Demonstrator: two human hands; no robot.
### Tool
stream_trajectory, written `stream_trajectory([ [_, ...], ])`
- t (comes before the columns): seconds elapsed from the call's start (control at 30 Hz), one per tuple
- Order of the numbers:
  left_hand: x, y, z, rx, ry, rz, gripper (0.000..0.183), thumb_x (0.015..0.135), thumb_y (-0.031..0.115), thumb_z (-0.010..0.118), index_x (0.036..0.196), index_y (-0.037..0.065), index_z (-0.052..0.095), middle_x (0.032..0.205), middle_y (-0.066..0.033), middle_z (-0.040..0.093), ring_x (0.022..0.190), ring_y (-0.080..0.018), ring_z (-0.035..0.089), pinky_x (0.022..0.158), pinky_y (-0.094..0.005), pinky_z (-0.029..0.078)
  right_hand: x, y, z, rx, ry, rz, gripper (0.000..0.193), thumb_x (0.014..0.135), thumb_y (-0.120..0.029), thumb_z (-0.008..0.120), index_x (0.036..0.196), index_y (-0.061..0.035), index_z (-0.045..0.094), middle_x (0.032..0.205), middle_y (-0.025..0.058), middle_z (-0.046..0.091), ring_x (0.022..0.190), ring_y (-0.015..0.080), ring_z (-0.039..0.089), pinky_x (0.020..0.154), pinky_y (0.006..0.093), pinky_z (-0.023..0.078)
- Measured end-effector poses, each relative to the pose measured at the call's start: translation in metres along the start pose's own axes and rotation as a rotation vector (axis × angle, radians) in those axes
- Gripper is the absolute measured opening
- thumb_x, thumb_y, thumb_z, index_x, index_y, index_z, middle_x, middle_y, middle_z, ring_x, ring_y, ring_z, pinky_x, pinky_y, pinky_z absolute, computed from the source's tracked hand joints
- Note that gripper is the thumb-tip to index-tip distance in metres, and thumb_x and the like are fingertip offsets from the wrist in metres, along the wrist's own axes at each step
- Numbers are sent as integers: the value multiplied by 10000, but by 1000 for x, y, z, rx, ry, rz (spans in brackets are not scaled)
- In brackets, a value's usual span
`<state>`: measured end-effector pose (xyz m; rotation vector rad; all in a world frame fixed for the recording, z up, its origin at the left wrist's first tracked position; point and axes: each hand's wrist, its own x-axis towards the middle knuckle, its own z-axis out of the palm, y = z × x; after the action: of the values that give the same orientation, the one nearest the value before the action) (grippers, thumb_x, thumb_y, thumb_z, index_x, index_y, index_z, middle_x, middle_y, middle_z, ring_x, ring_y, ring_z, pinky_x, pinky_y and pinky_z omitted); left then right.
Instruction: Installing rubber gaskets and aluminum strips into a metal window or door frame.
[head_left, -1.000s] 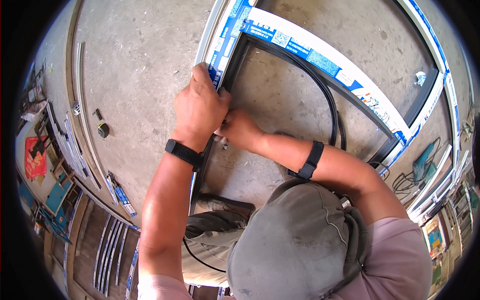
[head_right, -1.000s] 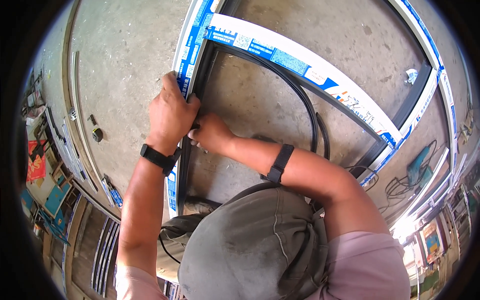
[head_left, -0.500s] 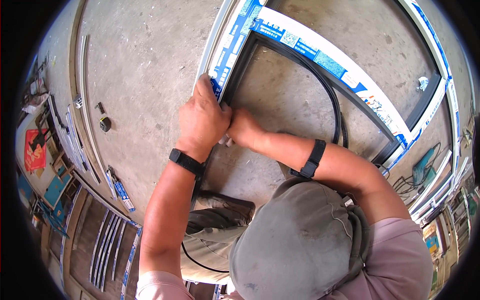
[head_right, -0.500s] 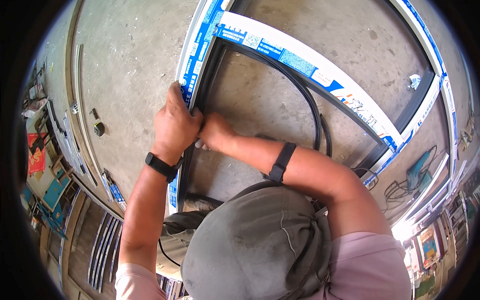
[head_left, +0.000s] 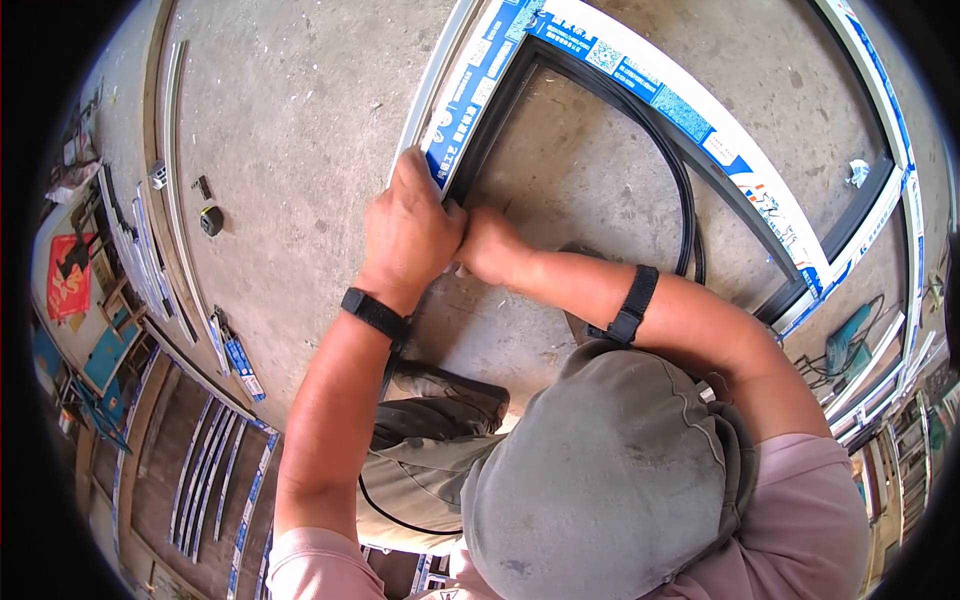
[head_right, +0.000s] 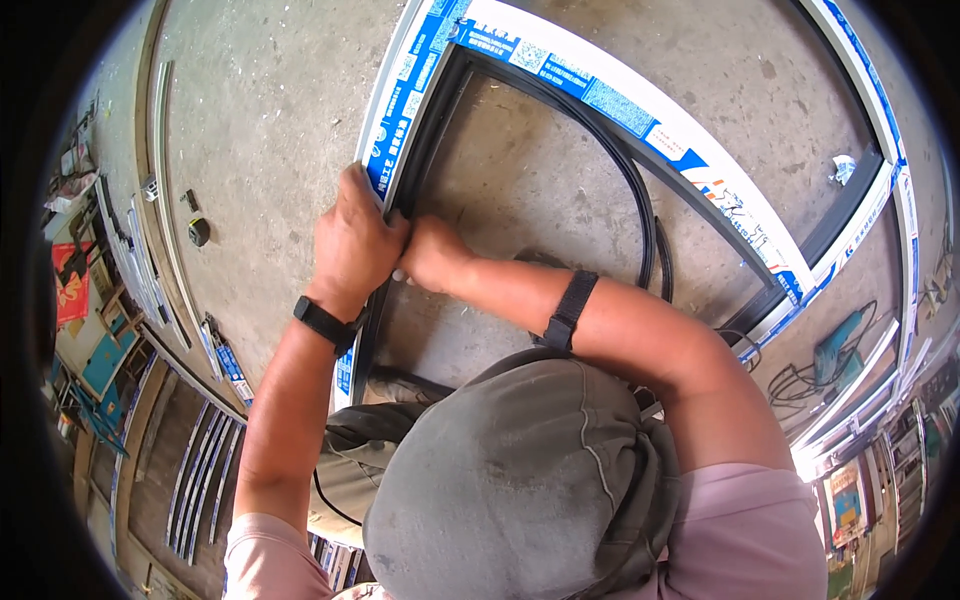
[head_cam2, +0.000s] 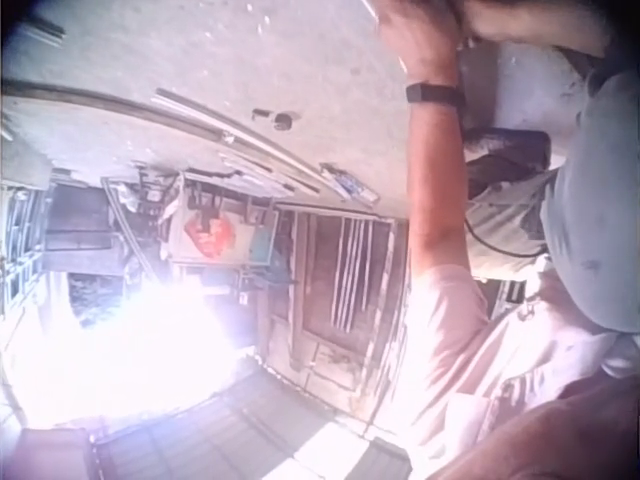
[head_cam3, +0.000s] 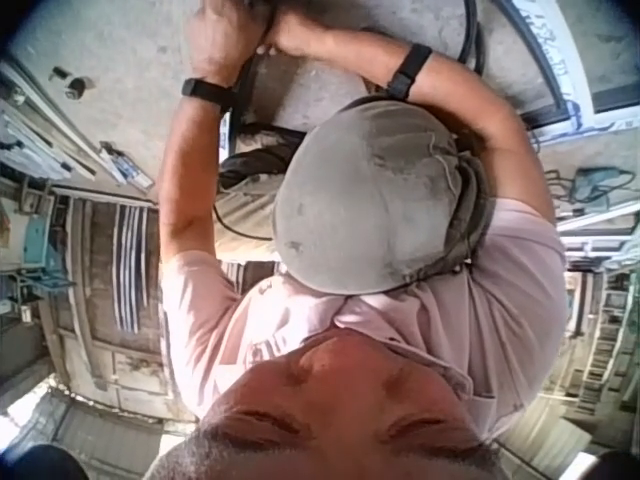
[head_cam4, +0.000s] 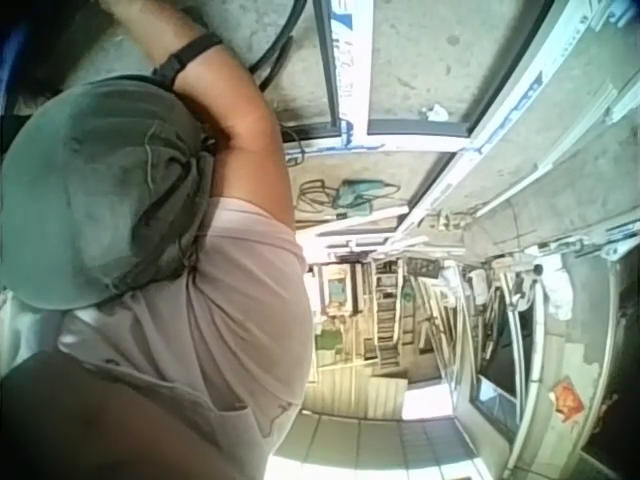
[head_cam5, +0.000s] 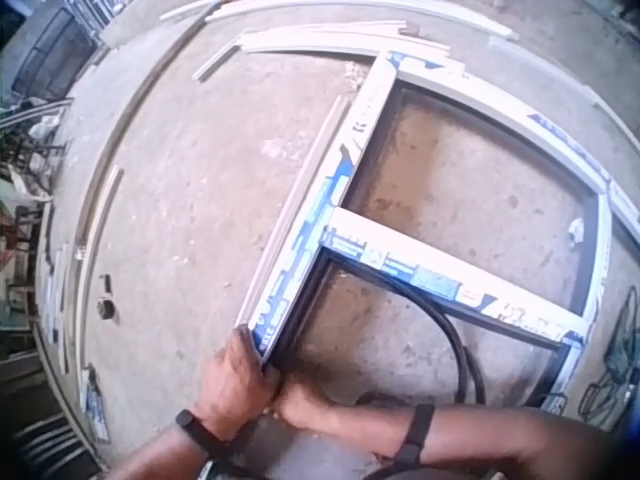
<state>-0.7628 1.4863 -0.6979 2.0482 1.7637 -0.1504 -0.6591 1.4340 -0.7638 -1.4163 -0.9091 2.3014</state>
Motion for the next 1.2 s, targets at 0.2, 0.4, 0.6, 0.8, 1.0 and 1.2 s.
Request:
stream_trajectory([
  [0.2, -7, -1, -2, -50, -86, -163, 500, 741, 143, 658, 1172, -6, 451, 941, -255, 637, 794, -424, 659, 692, -487, 531, 0, 6, 1, 77, -46, -15, 183, 781, -159, 656, 804, 18, 695, 713, 141, 697, 668, 215, 691, 627, 362, 531],
  [0.4, -32, -18, 9, -35, 22, -111, 512, 751, 150, 661, 1192, -20, 466, 962, -233, 649, 830, -407, 664, 709, -475, 542, 8, 20, -2, -151, -74, -95, 168, 762, -140, 702, 828, 15, 692, 790, 140, 702, 758, 204, 676, 693, 370, 519],
  [0.6, -35, -21, 14, -97, 100, -131, 449, 754, 169, 674, 1135, -2, 510, 912, -221, 659, 806, -397, 666, 705, -470, 539, -4, 22, 10, 288, -271, 184, 289, 751, -128, 725, 1017, -33, 665, 907, 43, 677, 783, 159, 622, 667, 321, 510],
  [0.8, -34, -23, 17, -114, 97, -185, 431, 759, 262, 716, 1097, 53, 550, 904, -164, 684, 783, -358, 680, 694, -438, 544, -1, 11, 38, 184, -248, 274, 341, 878, -186, 649, 1189, -63, 583, 1026, 44, 652, 872, 138, 603, 679, 308, 504],
  [1.0, -40, -23, 29, -124, 148, -208, 377, 767, 273, 709, 1027, 59, 539, 852, -143, 667, 750, -336, 680, 674, -426, 543, 0, 26, 47, 152, -158, 215, 372, 1011, -234, 504, 1349, -82, 478, 1307, 62, 564, 1205, 173, 525, 993, 351, 452],
  [1.2, -56, -29, 34, -175, 247, -121, 466, 745, 214, 716, 1144, 44, 546, 932, -135, 649, 858, -305, 674, 726, -395, 543, -14, 10, 44, 40, -216, 225, 423, 1012, -287, 498, 1388, -100, 446, 1349, 75, 533, 1232, 150, 499, 1032, 360, 419],
])
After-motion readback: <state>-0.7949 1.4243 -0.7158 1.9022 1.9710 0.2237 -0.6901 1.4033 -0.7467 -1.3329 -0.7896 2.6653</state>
